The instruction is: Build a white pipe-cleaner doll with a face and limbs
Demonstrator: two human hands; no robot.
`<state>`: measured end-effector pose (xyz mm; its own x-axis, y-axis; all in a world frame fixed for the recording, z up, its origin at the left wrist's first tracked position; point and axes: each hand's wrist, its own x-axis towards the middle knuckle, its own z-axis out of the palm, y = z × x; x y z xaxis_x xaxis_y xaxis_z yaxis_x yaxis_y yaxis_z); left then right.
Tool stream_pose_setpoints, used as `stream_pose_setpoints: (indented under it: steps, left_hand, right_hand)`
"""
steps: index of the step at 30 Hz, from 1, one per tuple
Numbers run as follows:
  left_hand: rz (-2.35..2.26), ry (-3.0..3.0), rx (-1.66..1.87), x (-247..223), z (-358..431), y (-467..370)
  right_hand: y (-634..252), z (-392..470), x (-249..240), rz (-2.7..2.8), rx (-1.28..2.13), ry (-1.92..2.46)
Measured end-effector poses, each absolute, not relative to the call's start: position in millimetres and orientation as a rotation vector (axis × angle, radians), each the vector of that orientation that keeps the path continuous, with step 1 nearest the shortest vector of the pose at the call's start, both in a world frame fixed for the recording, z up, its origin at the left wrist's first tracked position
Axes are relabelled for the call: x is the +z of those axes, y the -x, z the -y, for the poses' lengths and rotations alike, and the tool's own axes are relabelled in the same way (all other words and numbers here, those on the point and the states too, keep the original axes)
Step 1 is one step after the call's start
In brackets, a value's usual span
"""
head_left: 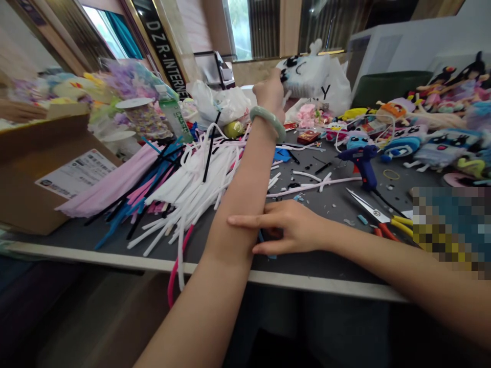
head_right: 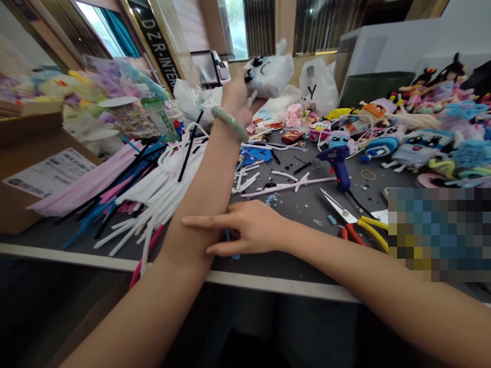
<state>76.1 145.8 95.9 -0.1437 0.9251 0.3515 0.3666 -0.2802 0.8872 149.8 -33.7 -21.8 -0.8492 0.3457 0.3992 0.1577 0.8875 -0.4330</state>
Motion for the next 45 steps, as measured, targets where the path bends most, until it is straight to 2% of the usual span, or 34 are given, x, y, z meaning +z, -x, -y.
stream_pose_setpoints:
  steps: [4, 10, 15, 20, 30, 45]
  left_hand:
    - [-1.155, -1.588, 1.534, 103.2, -146.3, -67.5]
    - [-1.559, -2.131, 1.473, 117.9, -130.5, -66.9]
    - [-0.741, -1.283, 1.549, 130.0, -100.3, -75.2]
    - [-0.578, -1.075, 1.499, 134.9, -93.6, -80.9]
    - [-0.687, -1.086, 1.516, 131.3, -84.1, -98.2]
    - [-0.585, -1.088, 1.462, 129.2, -78.1, -111.6]
  right_hand:
    - [-147.5, 34.0, -24.1, 2.51, 0.608, 0.261]
    - [-146.3, 14.7, -20.5, 1.672, 0.852, 0.636]
    - [-139.9, 3.5, -16.4, 1.679, 1.338, 0.596]
    - [-128.0, 9.5, -6.9, 1.594, 1.642, 0.546]
    - [-107.1, 29.5, 8.2, 1.043, 1.691, 0.587]
    - [-137.6, 20.3, 1.8, 1.207, 1.895, 0.469]
